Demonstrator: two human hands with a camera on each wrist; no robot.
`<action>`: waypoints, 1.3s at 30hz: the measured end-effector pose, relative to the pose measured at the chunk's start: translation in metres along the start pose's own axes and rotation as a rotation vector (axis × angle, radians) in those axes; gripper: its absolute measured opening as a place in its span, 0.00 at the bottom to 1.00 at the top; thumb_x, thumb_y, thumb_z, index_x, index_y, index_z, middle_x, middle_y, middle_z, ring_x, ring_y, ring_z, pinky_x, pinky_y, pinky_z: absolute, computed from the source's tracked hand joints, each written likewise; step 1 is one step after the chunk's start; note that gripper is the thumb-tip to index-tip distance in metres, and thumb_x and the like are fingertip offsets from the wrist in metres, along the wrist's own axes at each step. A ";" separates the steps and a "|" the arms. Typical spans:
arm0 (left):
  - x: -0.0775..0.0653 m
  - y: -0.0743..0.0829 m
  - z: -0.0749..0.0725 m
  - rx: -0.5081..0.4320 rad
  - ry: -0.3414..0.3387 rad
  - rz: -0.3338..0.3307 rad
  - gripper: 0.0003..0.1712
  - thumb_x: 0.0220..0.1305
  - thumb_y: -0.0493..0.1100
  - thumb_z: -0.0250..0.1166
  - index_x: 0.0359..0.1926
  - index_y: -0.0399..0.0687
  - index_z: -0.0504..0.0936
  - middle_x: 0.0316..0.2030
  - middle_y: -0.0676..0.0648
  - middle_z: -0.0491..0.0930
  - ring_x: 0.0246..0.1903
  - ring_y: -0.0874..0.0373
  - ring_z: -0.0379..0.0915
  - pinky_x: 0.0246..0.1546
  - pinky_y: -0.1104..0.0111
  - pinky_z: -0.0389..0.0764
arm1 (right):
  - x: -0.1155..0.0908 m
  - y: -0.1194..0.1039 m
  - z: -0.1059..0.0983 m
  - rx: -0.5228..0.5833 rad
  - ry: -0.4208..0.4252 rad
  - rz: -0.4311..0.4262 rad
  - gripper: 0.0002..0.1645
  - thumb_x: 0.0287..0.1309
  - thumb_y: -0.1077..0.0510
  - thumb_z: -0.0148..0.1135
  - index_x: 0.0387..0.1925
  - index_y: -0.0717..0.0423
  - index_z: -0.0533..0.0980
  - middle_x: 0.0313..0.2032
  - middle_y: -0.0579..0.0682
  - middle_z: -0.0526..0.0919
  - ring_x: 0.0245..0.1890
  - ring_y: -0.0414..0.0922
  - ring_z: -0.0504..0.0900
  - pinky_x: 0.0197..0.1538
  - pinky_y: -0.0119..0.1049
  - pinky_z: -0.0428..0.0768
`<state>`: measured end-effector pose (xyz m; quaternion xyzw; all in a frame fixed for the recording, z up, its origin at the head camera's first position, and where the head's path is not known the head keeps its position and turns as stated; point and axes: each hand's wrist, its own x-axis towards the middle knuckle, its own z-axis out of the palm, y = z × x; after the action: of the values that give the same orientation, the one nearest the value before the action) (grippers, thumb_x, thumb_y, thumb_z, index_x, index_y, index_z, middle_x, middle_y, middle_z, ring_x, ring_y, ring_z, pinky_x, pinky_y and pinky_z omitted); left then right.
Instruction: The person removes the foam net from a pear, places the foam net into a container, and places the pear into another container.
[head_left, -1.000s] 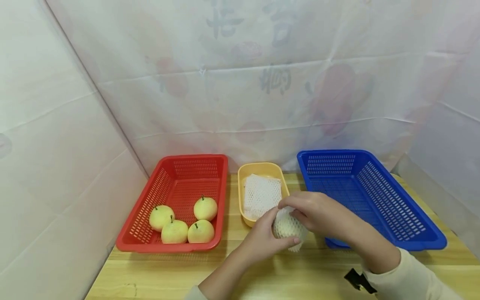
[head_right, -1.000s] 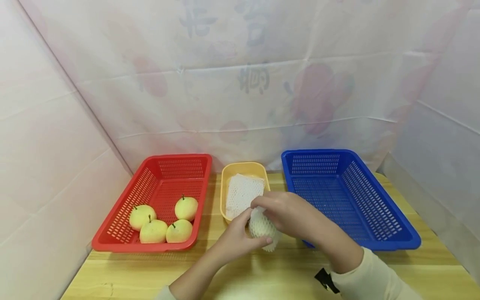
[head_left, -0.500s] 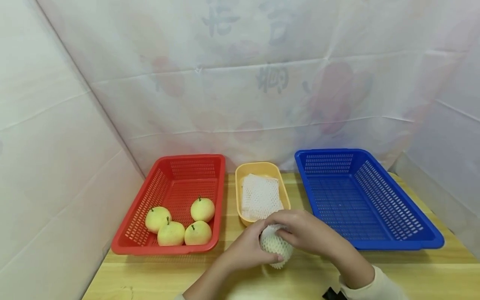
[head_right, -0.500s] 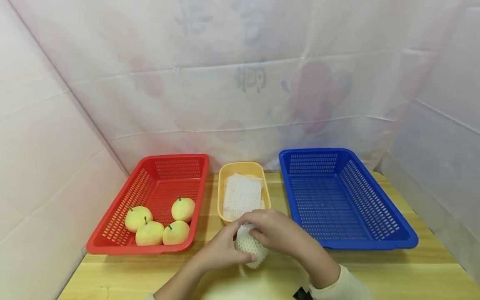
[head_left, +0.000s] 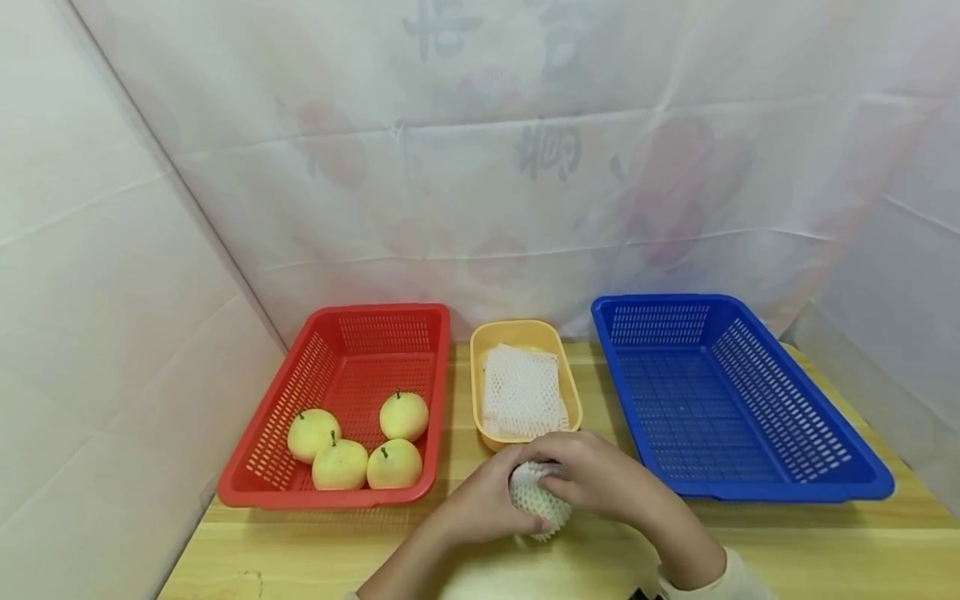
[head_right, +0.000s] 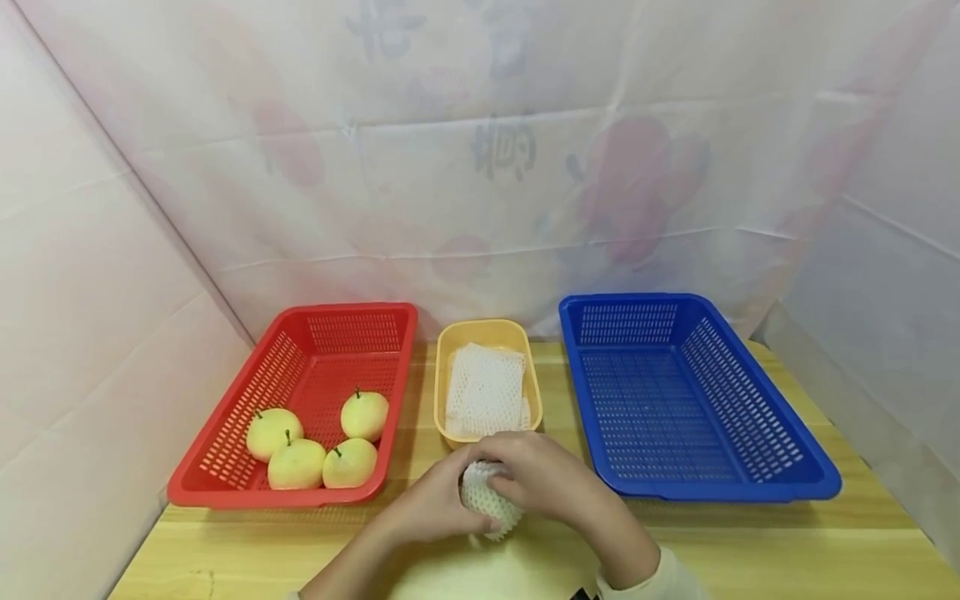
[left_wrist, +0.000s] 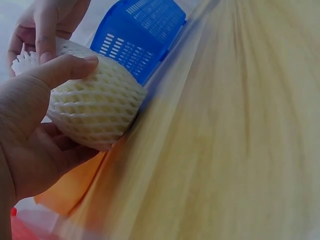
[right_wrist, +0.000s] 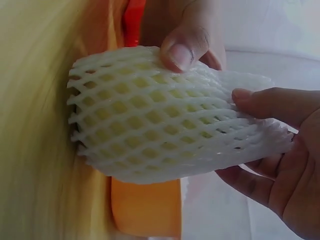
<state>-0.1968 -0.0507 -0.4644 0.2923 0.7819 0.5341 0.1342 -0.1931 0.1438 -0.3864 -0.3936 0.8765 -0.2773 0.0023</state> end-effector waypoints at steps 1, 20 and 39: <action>0.000 -0.001 0.000 -0.010 -0.002 -0.004 0.45 0.41 0.46 0.77 0.60 0.72 0.65 0.51 0.59 0.73 0.45 0.65 0.74 0.43 0.72 0.77 | 0.000 0.000 0.000 0.006 0.000 0.010 0.17 0.53 0.60 0.67 0.46 0.47 0.79 0.43 0.36 0.82 0.44 0.34 0.80 0.45 0.31 0.80; 0.000 -0.003 -0.009 -0.021 -0.069 0.036 0.41 0.45 0.47 0.74 0.61 0.67 0.65 0.52 0.58 0.72 0.47 0.64 0.74 0.47 0.72 0.77 | -0.009 0.015 -0.010 0.075 -0.034 0.152 0.16 0.55 0.48 0.65 0.47 0.40 0.79 0.44 0.34 0.81 0.45 0.35 0.79 0.47 0.35 0.80; -0.001 0.003 -0.010 -0.032 0.024 0.052 0.18 0.71 0.55 0.48 0.54 0.60 0.77 0.51 0.56 0.77 0.50 0.64 0.74 0.52 0.68 0.75 | -0.006 0.023 0.002 0.116 0.048 0.144 0.06 0.56 0.44 0.64 0.32 0.39 0.81 0.31 0.32 0.80 0.32 0.30 0.78 0.37 0.31 0.81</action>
<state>-0.2005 -0.0579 -0.4583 0.3039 0.7670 0.5532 0.1157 -0.2042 0.1591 -0.4003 -0.3223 0.8847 -0.3361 0.0242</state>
